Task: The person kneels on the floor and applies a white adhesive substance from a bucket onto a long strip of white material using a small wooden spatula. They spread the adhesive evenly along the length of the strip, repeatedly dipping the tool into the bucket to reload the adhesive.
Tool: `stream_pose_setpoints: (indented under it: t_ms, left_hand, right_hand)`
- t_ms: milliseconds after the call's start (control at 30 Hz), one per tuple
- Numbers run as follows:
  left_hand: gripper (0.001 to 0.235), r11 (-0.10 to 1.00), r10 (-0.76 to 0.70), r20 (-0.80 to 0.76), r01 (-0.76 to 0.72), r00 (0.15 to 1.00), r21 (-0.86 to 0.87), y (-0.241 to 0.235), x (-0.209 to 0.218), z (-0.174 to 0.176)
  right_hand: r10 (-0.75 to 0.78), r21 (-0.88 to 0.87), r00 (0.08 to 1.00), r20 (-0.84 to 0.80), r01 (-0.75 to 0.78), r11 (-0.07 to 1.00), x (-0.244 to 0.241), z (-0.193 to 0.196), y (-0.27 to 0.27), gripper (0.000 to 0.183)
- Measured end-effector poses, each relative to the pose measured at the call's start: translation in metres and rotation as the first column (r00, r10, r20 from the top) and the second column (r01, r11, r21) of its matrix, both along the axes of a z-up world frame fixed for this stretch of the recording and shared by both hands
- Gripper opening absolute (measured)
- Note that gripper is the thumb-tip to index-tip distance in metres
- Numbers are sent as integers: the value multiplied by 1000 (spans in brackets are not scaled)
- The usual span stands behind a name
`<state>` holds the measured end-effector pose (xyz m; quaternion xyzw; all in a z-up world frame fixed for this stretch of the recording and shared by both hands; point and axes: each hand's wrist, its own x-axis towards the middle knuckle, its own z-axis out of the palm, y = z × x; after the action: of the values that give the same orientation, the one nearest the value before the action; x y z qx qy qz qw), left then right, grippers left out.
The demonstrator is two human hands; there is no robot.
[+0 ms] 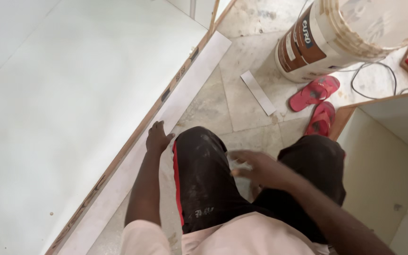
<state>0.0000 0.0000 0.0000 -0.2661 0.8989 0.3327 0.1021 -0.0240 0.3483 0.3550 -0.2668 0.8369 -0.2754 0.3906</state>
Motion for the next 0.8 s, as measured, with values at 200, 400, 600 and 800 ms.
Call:
stream_pose_setpoints:
  t_ms: [200, 400, 600, 800]
  left_hand:
    - [104, 937, -108, 93, 132, 990, -323, 13, -4, 10]
    - [107, 917, -141, 89, 163, 986, -364, 18, -52, 15]
    - [105, 908, -49, 67, 72, 997, -413, 24, -86, 18]
    - [116, 916, -93, 214, 167, 972, -364, 23, -93, 65]
  right_hand:
    - [-238, -11, 898, -369, 251, 968, -36, 41, 40, 57]
    - [-455, 30, 873, -173, 467, 884, -26, -16, 79, 56]
    - [-522, 97, 847, -97, 530, 842, -12, -40, 99, 56]
    - [-615, 80, 778, -129, 626, 776, -10, -46, 102, 55]
